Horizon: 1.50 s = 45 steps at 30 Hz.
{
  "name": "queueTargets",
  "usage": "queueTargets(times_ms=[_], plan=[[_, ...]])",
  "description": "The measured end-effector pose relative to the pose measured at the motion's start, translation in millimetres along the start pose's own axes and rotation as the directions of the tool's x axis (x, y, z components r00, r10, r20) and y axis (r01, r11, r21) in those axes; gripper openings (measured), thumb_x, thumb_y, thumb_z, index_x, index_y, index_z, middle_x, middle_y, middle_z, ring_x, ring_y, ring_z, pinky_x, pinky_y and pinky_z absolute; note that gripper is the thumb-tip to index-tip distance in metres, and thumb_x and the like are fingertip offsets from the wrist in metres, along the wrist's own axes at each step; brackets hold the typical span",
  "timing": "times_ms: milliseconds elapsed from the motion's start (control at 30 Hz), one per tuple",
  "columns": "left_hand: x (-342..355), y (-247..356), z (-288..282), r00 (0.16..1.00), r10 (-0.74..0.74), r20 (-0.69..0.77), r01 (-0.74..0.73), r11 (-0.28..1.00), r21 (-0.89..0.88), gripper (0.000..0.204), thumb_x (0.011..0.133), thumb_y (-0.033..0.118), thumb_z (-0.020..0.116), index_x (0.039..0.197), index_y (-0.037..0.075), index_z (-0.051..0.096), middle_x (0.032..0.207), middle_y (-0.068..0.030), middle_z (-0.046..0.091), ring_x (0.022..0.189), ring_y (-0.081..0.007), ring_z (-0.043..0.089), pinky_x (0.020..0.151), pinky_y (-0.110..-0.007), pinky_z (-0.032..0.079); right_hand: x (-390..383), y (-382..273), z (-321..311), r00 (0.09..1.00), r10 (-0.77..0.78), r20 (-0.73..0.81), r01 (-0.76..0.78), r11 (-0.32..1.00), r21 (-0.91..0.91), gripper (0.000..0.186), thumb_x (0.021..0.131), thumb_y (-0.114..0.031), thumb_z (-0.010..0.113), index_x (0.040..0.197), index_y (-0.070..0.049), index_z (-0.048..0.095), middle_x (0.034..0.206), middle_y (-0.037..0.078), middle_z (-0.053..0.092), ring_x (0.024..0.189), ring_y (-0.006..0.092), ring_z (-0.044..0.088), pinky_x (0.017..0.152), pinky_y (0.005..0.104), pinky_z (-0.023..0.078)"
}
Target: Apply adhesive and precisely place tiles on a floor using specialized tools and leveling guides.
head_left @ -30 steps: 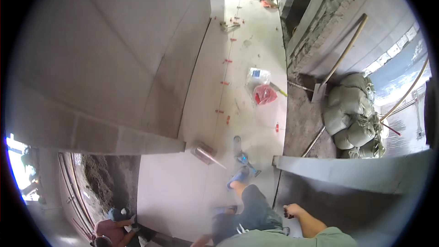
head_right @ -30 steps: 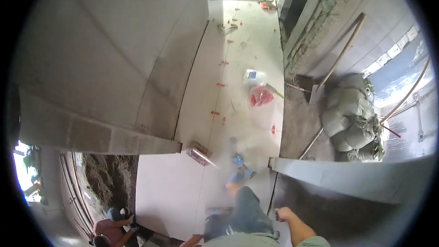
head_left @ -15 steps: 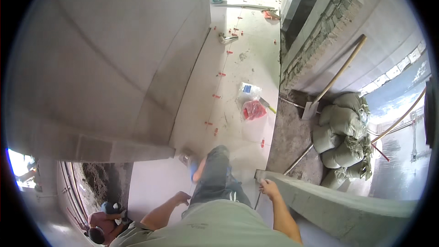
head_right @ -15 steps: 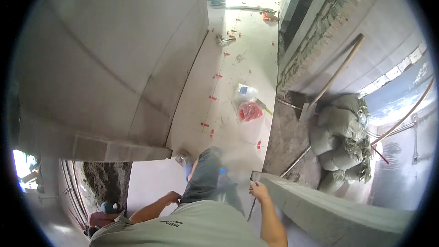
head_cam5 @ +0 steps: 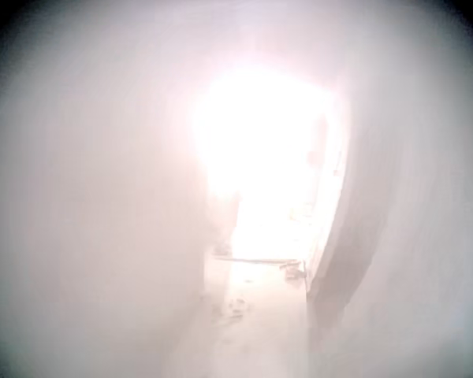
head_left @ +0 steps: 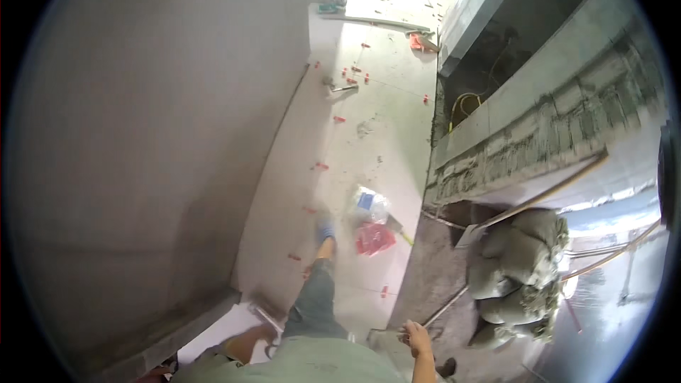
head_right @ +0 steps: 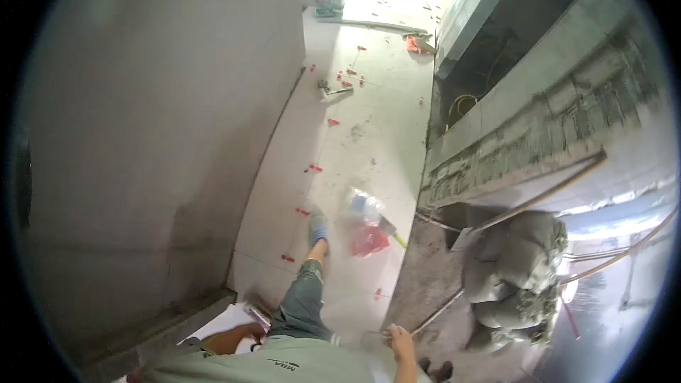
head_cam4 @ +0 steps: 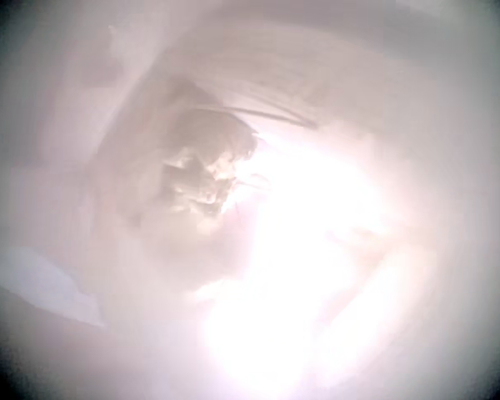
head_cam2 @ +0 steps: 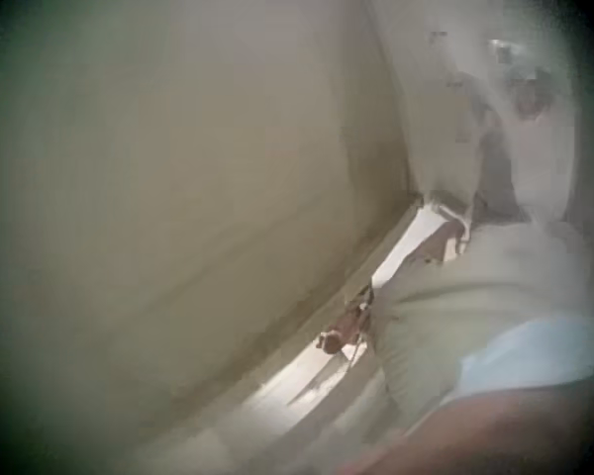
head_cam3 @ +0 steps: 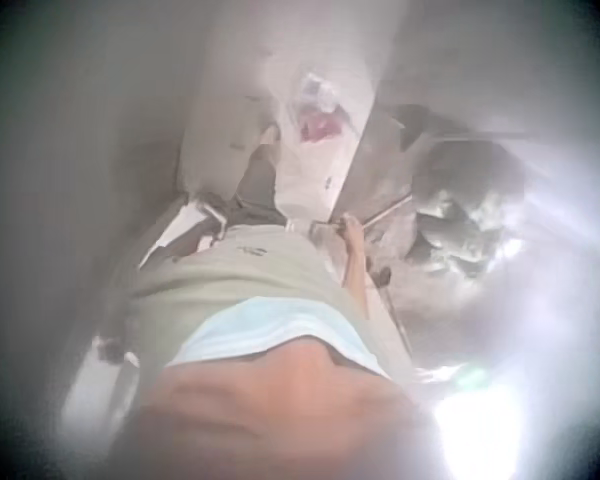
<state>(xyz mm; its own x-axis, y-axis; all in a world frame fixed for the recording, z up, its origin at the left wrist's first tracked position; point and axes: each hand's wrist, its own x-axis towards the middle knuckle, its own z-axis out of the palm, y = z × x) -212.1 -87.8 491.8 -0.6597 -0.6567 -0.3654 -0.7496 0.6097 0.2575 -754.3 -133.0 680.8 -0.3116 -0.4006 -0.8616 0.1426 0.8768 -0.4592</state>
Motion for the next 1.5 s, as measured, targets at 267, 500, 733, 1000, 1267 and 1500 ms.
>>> queueTargets(times_ms=[267, 500, 733, 1000, 1267, 1500], plan=[[344, -189, -240, 0.890, -0.410, 0.199, 0.411, 0.534, -0.739, 0.049, 0.083, 0.023, 0.068, 0.129, 0.006, 0.064, 0.119, -0.0203, 0.068, 0.109, -0.0326, 0.065, 0.098, -0.042, 0.049, 63, -159, -71, 0.940, -0.279, -0.198, 0.323, 0.914, 0.245, 0.024, 0.097, -0.027, 0.060, 0.096, -0.004, 0.058, 0.081, 0.008, 0.061, 0.066, 0.0194, 0.060, 0.058, 0.0325, 0.053], [535, -227, -493, 0.854, -0.467, 0.228, 0.354, 0.200, -0.914, 0.043, 0.085, 0.010, 0.060, 0.127, -0.002, 0.064, 0.113, -0.0161, 0.072, 0.103, -0.0252, 0.069, 0.089, -0.035, 0.052, 96, -50, -103, 0.942, 0.169, -0.289, -0.079, 0.951, 0.299, 0.021, 0.095, -0.023, 0.058, 0.095, -0.003, 0.062, 0.079, 0.008, 0.066, 0.064, 0.0243, 0.061, 0.057, 0.0423, 0.051], [520, -373, -401, 0.968, -0.232, -0.093, 0.198, 0.939, -0.279, 0.037, 0.081, 0.018, 0.069, 0.116, 0.005, 0.072, 0.108, -0.0156, 0.072, 0.094, -0.0277, 0.070, 0.080, -0.035, 0.056, 176, -202, -12, 0.964, -0.264, -0.037, 0.262, 0.964, -0.044, 0.030, 0.096, -0.025, 0.056, 0.105, -0.001, 0.071, 0.096, 0.016, 0.070, 0.081, 0.0330, 0.066, 0.075, 0.0461, 0.053], [567, -332, -450, 0.487, -0.632, 0.603, 0.835, 0.135, -0.533, 0.042, 0.095, 0.018, 0.050, 0.136, 0.007, 0.055, 0.117, -0.0150, 0.069, 0.109, -0.0293, 0.063, 0.092, -0.047, 0.048, 522, -711, -61, 0.996, 0.023, 0.092, -0.007, 0.985, -0.173, 0.025, 0.098, -0.029, 0.056, 0.094, -0.005, 0.063, 0.080, 0.010, 0.067, 0.070, 0.0239, 0.065, 0.061, 0.0415, 0.052], [695, -252, -558, 0.458, -0.574, 0.679, 0.503, -0.462, -0.730, 0.043, 0.097, 0.018, 0.049, 0.137, 0.003, 0.052, 0.109, -0.0157, 0.071, 0.093, -0.0280, 0.068, 0.081, -0.042, 0.050, 582, -1206, -6, 0.802, -0.592, 0.077, 0.596, 0.803, -0.025, 0.029, 0.100, -0.030, 0.060, 0.084, -0.006, 0.059, 0.073, 0.001, 0.058, 0.058, 0.0112, 0.056, 0.054, 0.0277, 0.047], [825, -384, -585, 0.589, -0.331, 0.737, 0.440, -0.635, -0.636, 0.044, 0.093, 0.019, 0.056, 0.134, 0.001, 0.054, 0.102, -0.0159, 0.072, 0.086, -0.0282, 0.068, 0.074, -0.044, 0.051, 635, -1196, 6, 0.882, -0.455, 0.124, 0.470, 0.872, -0.138, 0.026, 0.099, -0.028, 0.060, 0.090, -0.003, 0.060, 0.077, 0.007, 0.062, 0.065, 0.0177, 0.063, 0.060, 0.0347, 0.053]])
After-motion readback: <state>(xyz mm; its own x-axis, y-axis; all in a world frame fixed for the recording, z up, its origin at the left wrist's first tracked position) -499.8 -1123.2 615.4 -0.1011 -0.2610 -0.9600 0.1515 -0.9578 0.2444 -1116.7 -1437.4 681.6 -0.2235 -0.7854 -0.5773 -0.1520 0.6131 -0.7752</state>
